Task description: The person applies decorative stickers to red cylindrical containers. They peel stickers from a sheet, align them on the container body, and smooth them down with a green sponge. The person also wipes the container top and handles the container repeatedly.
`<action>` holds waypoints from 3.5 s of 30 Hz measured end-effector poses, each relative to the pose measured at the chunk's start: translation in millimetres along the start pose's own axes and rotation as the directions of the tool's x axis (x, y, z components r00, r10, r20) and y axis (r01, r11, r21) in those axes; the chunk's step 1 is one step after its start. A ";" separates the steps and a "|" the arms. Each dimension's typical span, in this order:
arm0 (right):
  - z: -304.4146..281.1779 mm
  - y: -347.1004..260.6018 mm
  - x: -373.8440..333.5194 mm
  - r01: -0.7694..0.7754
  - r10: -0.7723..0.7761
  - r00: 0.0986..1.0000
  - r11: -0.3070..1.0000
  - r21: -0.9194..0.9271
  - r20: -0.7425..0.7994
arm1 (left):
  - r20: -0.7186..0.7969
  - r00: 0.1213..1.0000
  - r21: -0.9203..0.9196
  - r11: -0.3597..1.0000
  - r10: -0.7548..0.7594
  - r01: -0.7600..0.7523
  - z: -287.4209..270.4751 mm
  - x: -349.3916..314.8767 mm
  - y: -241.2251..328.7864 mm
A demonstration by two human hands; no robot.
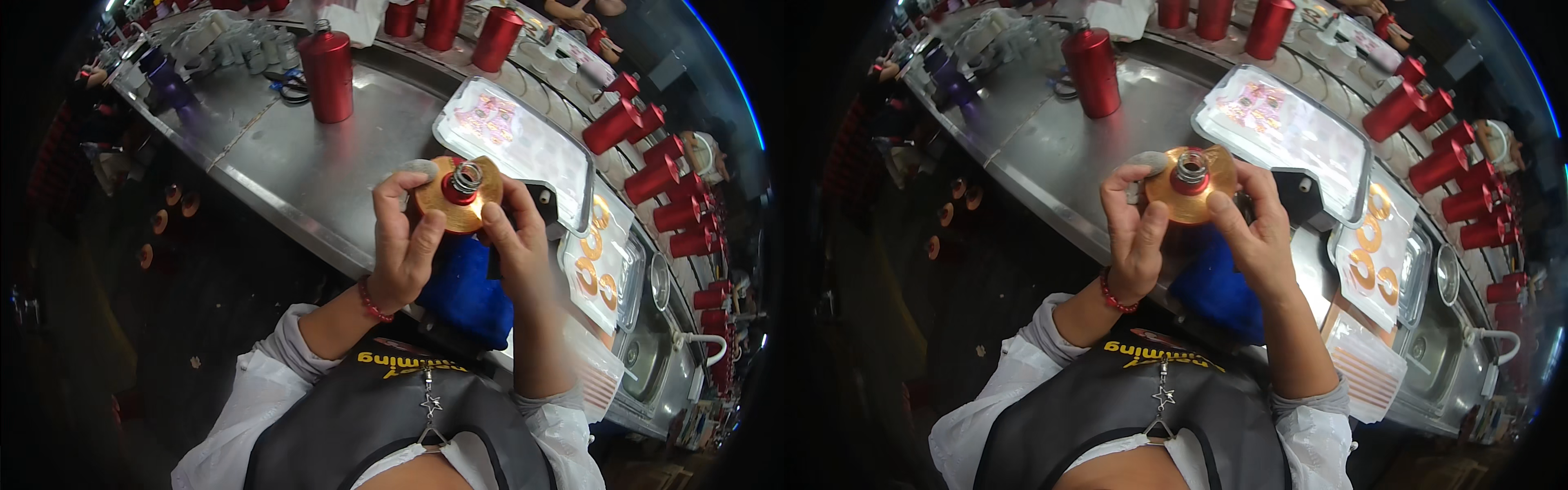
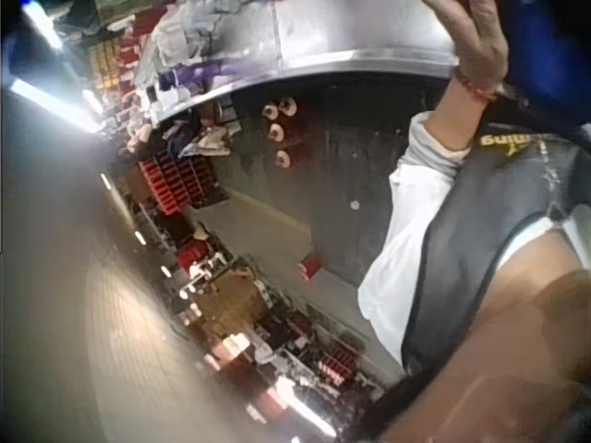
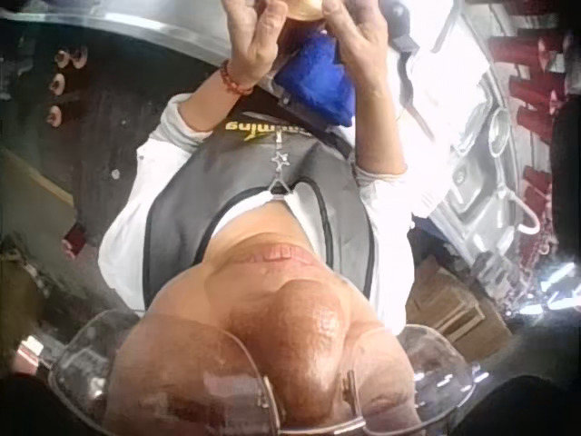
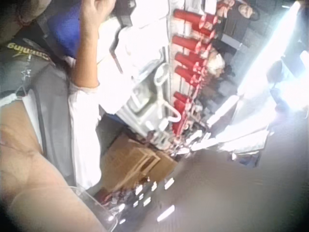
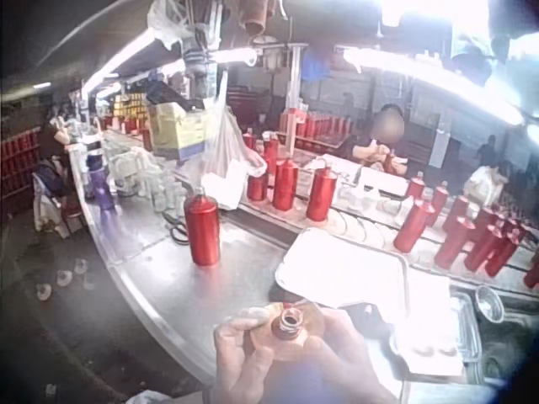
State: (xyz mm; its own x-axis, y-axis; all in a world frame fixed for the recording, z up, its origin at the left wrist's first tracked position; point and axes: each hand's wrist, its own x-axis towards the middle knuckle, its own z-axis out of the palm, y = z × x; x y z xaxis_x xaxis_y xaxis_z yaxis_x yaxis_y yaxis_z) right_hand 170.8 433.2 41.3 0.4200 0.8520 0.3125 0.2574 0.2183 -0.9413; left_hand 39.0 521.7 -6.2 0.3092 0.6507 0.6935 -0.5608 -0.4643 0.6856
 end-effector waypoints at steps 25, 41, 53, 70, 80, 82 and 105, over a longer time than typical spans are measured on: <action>44.8 1.0 47.2 -0.114 0.118 0.992 0.989 0.098 -0.033 | 0.187 0.977 -0.183 0.974 -0.101 0.135 -66.8 51.5 -18.0; 89.1 7.4 74.6 -0.154 0.150 0.988 0.958 0.243 0.036 | 0.162 0.977 -0.240 0.955 -0.139 0.176 -114.8 76.9 -19.0; 113.0 8.8 93.8 -0.156 0.150 0.988 0.956 0.249 0.045 | 0.198 0.961 -0.168 0.959 -0.193 0.227 -146.8 96.0 -28.8; 152.0 15.6 122.9 -0.157 0.146 0.987 0.950 0.270 0.061 | 0.104 0.994 -0.074 0.997 -0.017 0.025 -186.4 110.2 -37.4; 205.7 19.0 134.4 -0.041 0.049 0.995 0.996 0.082 -0.092 | 0.247 0.947 0.540 0.782 0.205 -0.310 -221.2 92.0 -39.8; 214.9 12.9 141.4 -0.054 0.064 0.995 0.991 0.120 -0.074 | 0.244 0.936 0.642 0.681 0.252 -0.351 -227.5 88.9 -40.3; 275.0 29.9 190.0 -0.053 0.051 0.999 0.993 0.108 0.014 | 0.145 0.975 0.204 0.959 0.171 -0.199 -319.6 137.6 -67.2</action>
State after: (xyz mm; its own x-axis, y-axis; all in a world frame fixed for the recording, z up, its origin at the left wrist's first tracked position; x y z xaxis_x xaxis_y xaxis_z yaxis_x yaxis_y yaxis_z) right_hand 19.0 732.5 37.5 0.4209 0.8685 0.2619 0.1396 0.2233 -0.9647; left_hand -126.3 834.5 -27.6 0.3169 0.4675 0.8252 -0.4425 -0.6967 0.5646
